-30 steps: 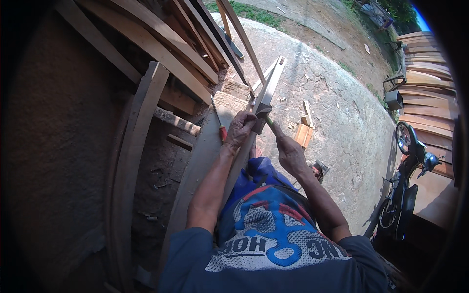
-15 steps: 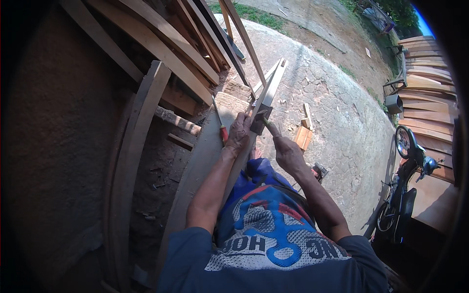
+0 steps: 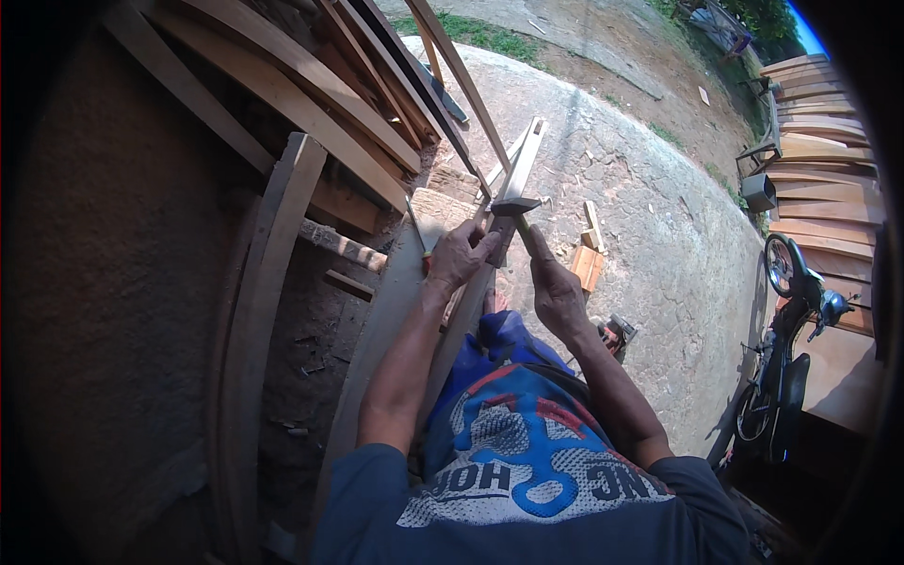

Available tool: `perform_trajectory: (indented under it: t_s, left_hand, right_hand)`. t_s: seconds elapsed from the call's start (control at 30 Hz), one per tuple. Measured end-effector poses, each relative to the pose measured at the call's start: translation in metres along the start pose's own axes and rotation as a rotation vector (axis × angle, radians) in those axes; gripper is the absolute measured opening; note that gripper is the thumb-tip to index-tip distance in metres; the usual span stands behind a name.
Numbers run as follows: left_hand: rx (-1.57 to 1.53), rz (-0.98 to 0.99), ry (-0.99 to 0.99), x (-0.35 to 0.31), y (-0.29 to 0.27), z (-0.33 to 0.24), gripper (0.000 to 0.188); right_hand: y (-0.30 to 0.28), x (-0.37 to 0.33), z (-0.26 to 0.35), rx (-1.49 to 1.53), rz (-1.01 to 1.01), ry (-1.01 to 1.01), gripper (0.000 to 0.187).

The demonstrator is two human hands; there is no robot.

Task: The person assembles a wooden frame by positioning a metal bracket, hammering nails, and tightening screws with a screwdriver. The person uses a hammer and a screwdriver to secure the bracket to the frame.

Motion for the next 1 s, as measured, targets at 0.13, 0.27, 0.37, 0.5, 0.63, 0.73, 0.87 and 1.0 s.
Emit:
perform_trajectory:
  t_s: [0.13,0.27,0.37,0.5,0.63,0.73,0.87,1.0]
  left_hand:
    - [0.318,0.019,-0.039,0.014,-0.001,0.003,0.036]
    - [0.321,0.032,-0.047,0.019,0.004,-0.008,0.032]
    - [0.303,0.065,-0.091,0.018,0.012,-0.013,0.030]
    - [0.234,0.058,-0.066,0.015,0.002,-0.016,0.035]
    - [-0.389,-0.155,-0.192,0.011,-0.018,0.037,0.035]
    - [-1.517,-0.187,-0.265,0.009,0.003,0.011,0.025]
    - [-1.501,-0.150,-0.137,0.003,0.002,-0.020,0.040]
    - [-1.522,-0.144,-0.084,0.003,0.008,-0.033,0.039]
  right_hand:
    - [0.000,0.006,-0.006,0.003,0.010,0.029,0.061]
    - [-0.003,0.008,-0.009,0.028,0.006,0.056,0.065]
    - [-0.002,0.009,-0.011,0.069,0.040,0.111,0.066]
    - [0.006,0.022,-0.004,0.127,-0.044,0.034,0.058]
    - [0.015,0.030,0.003,0.225,-0.109,0.076,0.022]
    - [0.020,0.045,0.003,0.388,-0.176,0.028,0.017]
    - [0.037,0.062,0.012,0.639,-0.031,0.198,0.016]
    - [0.043,0.070,0.005,0.576,0.014,0.212,0.016]
Point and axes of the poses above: each hand's wrist, its own x-axis towards the middle knuckle, its own y-axis out of the palm, z = x × y, the point moved 6 cm from there along x, towards the middle knuckle, and after that the axes turned 8 degrees about -x, right-handed, at the moved point
